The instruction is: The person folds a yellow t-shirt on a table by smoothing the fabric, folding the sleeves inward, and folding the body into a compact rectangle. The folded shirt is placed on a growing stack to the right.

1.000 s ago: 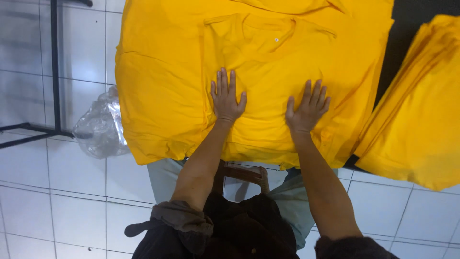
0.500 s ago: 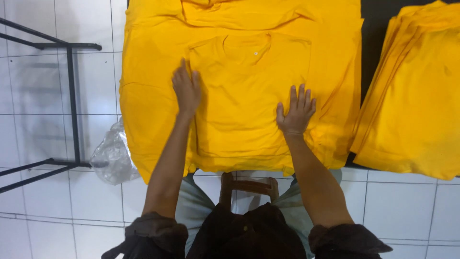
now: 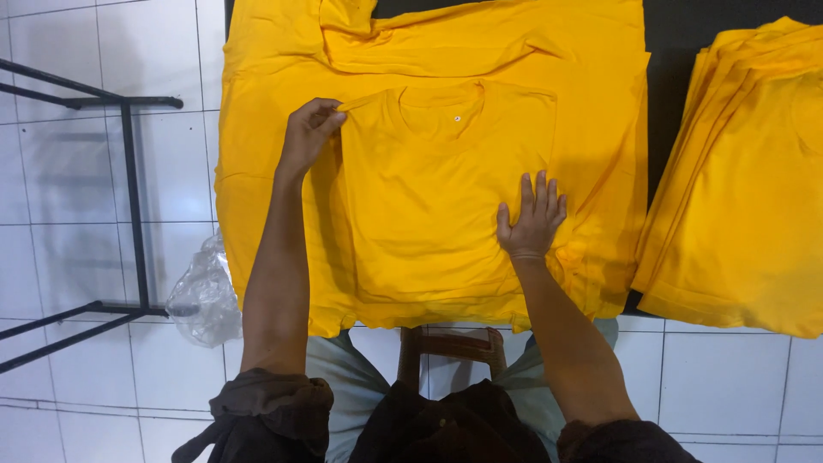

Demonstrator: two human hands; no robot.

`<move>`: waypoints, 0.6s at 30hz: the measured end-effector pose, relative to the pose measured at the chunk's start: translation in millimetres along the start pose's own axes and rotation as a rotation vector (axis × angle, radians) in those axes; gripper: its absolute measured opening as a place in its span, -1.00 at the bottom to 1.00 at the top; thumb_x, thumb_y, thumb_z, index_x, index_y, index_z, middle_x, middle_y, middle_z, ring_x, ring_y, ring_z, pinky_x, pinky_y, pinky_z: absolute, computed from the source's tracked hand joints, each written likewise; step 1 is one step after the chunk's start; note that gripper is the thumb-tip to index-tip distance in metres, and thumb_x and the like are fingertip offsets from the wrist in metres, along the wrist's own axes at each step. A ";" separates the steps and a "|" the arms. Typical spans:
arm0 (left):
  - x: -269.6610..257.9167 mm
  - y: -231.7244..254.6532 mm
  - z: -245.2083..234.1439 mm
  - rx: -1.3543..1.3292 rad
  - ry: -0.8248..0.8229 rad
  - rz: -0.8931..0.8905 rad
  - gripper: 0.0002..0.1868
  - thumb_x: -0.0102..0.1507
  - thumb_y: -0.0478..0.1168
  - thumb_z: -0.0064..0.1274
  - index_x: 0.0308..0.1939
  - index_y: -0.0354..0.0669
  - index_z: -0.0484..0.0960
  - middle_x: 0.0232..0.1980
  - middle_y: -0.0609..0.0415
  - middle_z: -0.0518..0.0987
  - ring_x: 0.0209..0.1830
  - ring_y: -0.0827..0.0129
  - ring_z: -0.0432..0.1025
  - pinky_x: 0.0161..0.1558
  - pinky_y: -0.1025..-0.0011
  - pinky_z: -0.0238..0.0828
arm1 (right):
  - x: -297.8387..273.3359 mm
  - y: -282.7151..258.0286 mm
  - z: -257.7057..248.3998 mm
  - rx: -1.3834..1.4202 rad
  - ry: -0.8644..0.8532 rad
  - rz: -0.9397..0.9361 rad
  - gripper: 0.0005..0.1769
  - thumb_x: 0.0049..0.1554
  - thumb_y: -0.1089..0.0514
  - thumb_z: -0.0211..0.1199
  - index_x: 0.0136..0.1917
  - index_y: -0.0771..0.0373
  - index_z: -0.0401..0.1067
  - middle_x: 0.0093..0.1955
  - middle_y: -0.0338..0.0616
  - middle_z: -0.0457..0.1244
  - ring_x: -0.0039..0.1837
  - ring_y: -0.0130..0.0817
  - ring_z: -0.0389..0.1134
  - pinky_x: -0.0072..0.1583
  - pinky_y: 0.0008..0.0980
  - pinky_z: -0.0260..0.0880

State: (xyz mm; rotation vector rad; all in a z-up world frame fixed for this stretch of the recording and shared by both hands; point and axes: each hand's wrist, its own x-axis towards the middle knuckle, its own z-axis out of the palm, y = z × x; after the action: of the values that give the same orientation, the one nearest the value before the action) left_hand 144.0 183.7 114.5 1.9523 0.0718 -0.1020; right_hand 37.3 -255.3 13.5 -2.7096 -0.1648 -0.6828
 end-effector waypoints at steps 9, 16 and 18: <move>4.9 17.7 -16.3 -0.061 -0.145 -0.094 -0.77 0.55 -0.16 -0.16 0.12 -0.13 0.58 -0.08 0.11 0.35 -0.04 0.30 0.34 0.02 0.27 0.45 | -3.4 3.4 4.8 0.004 0.017 0.001 -0.30 0.23 -0.26 0.02 0.55 0.01 0.31 0.63 -0.11 0.04 0.66 -0.14 -0.13 0.55 0.02 -0.33; 25.5 32.3 -26.4 -0.135 -0.303 -0.472 -0.60 0.46 -0.02 -0.22 0.16 -0.19 0.57 0.00 -0.01 0.50 -0.08 0.27 0.45 0.01 0.19 0.52 | -1.8 1.6 4.1 0.025 0.012 -0.001 -0.30 0.23 -0.24 0.02 0.55 0.03 0.31 0.63 -0.10 0.04 0.64 -0.11 -0.11 0.54 0.05 -0.33; 27.2 64.3 -17.9 -0.071 -0.316 -0.521 -0.54 0.47 0.03 -0.25 0.18 -0.23 0.55 0.02 -0.06 0.53 -0.10 0.22 0.50 -0.02 0.18 0.54 | -1.1 -0.8 -1.2 0.022 0.013 -0.004 -0.30 0.23 -0.24 0.01 0.55 0.04 0.31 0.62 -0.09 0.04 0.64 -0.10 -0.10 0.54 0.06 -0.31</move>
State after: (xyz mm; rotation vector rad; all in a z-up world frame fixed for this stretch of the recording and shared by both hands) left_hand 178.1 176.3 177.6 1.7836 0.3680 -0.7373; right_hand 35.7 -255.0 14.2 -2.6835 -0.1733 -0.6951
